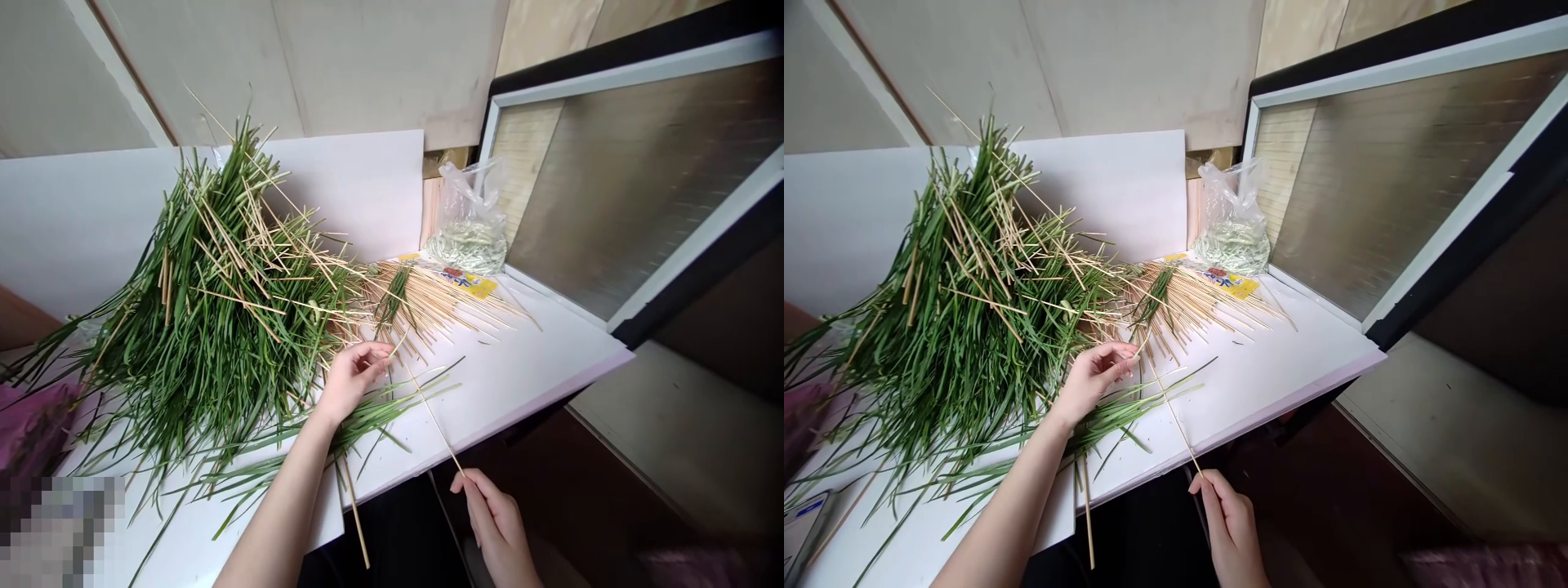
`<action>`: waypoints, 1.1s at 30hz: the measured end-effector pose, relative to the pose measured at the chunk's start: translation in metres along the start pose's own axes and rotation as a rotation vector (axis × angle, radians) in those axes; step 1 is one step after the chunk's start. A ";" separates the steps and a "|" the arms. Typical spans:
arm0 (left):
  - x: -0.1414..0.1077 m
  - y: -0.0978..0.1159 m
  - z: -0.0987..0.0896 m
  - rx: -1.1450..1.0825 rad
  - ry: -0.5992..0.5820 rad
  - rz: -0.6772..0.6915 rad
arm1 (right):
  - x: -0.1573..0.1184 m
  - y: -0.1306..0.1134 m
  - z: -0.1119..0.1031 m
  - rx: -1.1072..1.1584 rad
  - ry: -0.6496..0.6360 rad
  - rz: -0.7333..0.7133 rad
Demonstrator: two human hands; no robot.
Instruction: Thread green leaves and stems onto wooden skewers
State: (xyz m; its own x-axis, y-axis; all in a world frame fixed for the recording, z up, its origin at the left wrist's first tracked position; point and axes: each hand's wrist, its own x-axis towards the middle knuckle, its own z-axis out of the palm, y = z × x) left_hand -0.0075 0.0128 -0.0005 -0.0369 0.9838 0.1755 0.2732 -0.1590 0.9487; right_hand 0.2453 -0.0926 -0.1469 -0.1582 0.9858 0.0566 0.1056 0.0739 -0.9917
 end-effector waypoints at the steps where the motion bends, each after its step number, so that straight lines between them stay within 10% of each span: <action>1: 0.000 -0.001 0.000 0.024 0.003 0.001 | 0.000 0.000 0.000 0.002 -0.008 -0.001; 33: 0.001 -0.005 0.003 0.159 -0.027 0.042 | 0.001 -0.016 -0.002 -0.004 -0.045 -0.005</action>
State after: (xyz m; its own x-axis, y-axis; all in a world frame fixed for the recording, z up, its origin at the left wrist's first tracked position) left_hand -0.0056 0.0151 -0.0062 0.0026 0.9788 0.2049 0.4231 -0.1867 0.8866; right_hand 0.2451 -0.0929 -0.1306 -0.2023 0.9777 0.0561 0.1088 0.0794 -0.9909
